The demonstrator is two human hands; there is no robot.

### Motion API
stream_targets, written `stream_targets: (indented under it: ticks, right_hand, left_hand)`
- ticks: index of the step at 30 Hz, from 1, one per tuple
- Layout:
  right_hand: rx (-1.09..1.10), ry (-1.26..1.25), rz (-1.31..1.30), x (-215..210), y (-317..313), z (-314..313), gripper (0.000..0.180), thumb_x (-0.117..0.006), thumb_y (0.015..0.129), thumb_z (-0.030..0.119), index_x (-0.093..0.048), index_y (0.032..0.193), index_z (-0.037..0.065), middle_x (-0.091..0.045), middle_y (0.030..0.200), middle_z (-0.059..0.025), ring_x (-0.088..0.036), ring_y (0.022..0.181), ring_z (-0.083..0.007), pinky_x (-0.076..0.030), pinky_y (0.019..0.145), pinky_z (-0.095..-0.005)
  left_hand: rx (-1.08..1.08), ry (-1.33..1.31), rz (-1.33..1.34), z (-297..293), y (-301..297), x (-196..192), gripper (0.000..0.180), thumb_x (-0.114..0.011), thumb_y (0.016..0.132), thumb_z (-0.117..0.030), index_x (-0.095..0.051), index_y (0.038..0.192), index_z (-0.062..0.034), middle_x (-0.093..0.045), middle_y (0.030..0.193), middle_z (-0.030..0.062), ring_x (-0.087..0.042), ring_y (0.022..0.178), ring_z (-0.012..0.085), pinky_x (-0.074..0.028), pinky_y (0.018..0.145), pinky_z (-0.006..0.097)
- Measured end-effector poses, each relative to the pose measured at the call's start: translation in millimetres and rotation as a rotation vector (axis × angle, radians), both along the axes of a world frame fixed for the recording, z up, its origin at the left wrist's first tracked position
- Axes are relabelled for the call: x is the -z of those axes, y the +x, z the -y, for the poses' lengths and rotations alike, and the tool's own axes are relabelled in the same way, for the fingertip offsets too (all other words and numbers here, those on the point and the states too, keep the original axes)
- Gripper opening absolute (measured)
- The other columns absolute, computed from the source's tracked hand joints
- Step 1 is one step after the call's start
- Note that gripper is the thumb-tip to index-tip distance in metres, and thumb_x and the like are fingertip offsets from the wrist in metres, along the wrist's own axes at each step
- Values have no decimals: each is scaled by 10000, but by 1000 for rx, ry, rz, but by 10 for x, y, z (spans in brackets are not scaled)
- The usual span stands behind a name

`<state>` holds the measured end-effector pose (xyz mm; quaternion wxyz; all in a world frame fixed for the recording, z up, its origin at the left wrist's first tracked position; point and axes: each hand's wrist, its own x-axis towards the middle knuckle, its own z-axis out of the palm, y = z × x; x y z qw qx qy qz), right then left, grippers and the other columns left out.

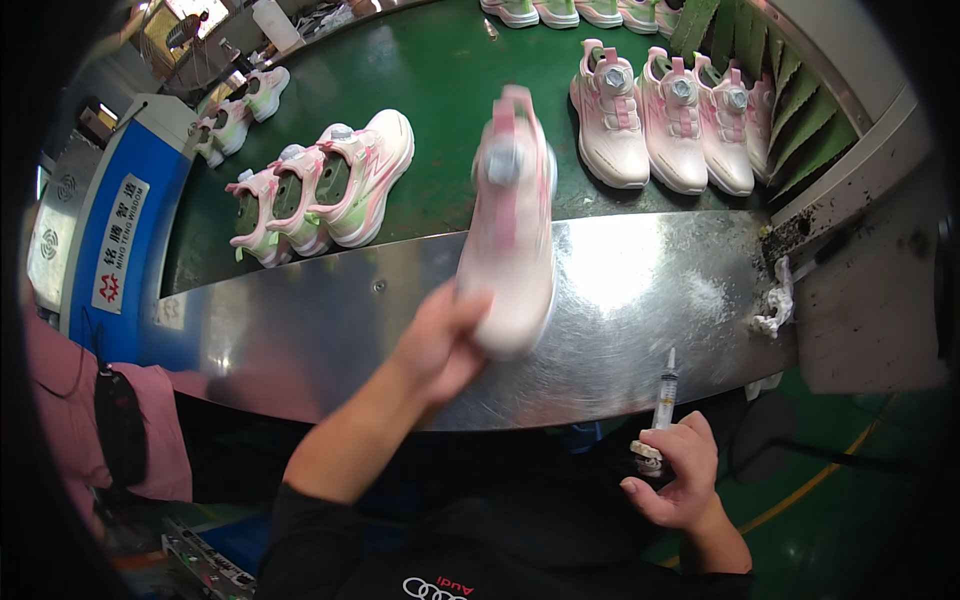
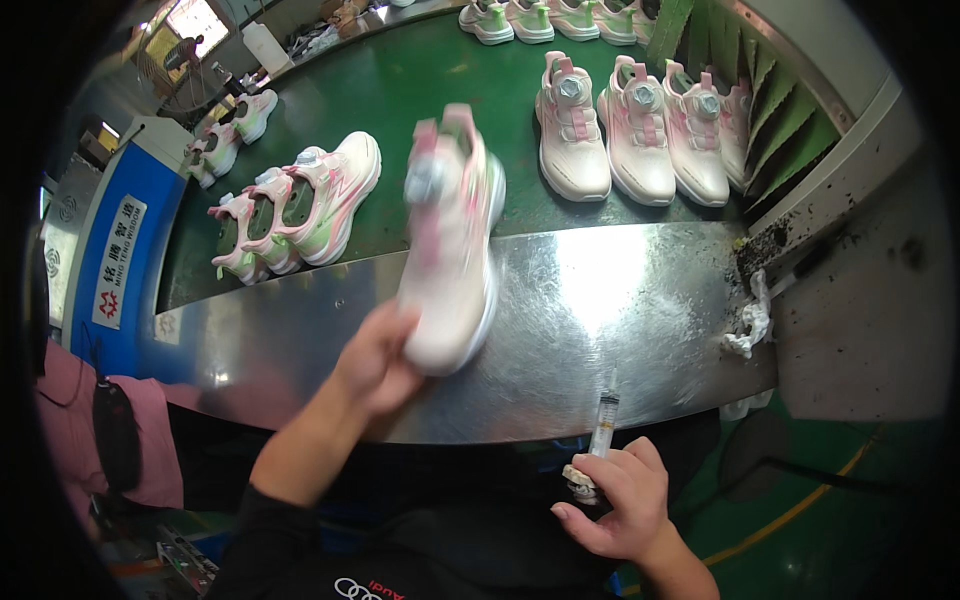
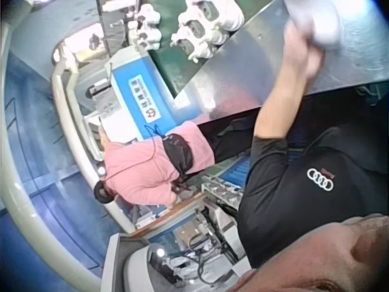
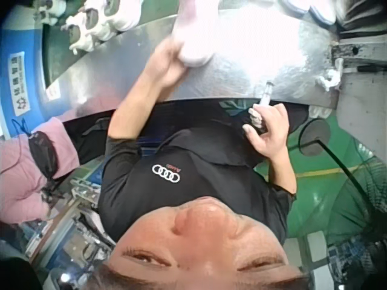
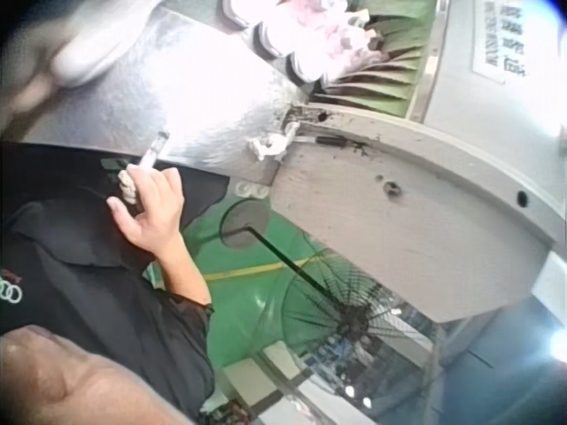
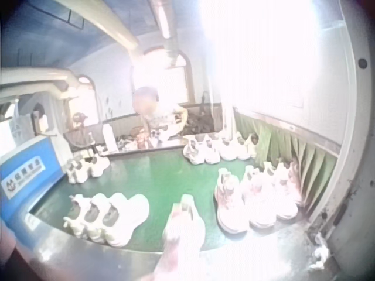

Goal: The person repeatedly picks up shoes, applies adhesive along the sole seams using a syringe, and sets the shoes down.

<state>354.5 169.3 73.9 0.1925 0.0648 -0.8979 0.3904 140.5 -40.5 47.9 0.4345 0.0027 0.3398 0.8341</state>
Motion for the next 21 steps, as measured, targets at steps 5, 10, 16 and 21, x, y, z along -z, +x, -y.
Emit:
stream_targets:
  ticks: [5,10,16,21]
  right_hand:
    - [4,62,-29,-13,37,64,393,-756,644,221,-600,961,48,-609,770,-64,-479,563,-222,-360,534,-313]
    - [-19,-127,-31,75,-55,91,383,-778,644,114,-618,983,38,-628,920,-141,-598,692,-253,-474,587,-312]
    - [-231,-661,15,65,-259,138,363,-740,701,98,-595,1022,9,-596,1036,-186,-601,953,-282,-484,797,-326]
    - [-373,-1158,195,218,-202,227,195,-592,843,98,-546,1018,27,-568,1087,-156,-564,1005,-219,-442,874,-345]
  left_hand:
    - [58,-179,-46,-531,-433,23,402,-499,908,-104,-385,1248,78,-507,1204,206,-548,1081,289,-486,898,333]
    - [310,-140,-320,-504,104,-65,357,-462,931,-130,-444,1226,71,-539,1181,194,-566,1067,298,-473,905,371]
    - [358,67,-193,-663,436,-358,381,-392,975,-204,-464,1222,77,-539,1163,167,-522,1102,241,-428,927,345]
    - [399,58,-285,-642,445,-381,359,-399,965,-205,-499,1156,82,-538,1172,230,-527,1111,319,-432,938,418]
